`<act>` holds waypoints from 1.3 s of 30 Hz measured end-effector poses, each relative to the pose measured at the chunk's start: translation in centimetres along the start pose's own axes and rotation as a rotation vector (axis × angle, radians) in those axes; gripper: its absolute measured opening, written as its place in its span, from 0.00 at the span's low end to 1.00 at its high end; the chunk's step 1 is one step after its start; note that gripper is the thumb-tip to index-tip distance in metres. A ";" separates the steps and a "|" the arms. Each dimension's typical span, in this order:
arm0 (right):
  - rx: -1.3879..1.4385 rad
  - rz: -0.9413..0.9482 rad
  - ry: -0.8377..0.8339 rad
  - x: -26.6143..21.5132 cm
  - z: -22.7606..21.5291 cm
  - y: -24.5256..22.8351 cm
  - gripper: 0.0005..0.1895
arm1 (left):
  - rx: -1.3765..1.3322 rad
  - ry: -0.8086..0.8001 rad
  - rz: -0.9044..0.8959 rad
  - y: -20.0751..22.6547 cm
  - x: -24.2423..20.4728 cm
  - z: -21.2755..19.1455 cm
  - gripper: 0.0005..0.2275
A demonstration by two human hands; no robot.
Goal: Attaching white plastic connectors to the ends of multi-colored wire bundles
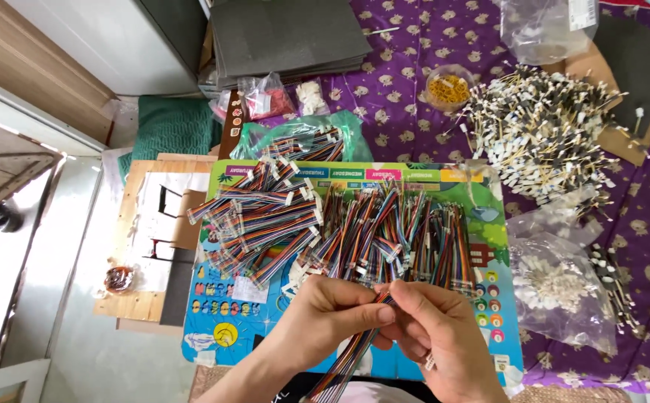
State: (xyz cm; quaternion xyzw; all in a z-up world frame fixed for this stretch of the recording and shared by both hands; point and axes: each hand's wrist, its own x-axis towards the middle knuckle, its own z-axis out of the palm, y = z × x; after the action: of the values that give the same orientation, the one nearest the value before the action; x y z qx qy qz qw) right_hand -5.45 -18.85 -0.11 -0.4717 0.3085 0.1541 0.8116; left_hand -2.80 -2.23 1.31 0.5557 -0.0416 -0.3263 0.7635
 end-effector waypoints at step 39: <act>-0.016 0.028 -0.074 -0.3 -1.3 2.5 0.22 | -0.098 0.017 -0.120 -1.6 -1.0 -0.9 0.11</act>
State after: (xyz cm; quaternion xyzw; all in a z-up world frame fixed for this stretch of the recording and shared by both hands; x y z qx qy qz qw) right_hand -7.46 -18.64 -2.11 -0.4678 0.2837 0.1851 0.8164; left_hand -3.95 -1.18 -0.19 0.5218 0.0144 -0.3682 0.7694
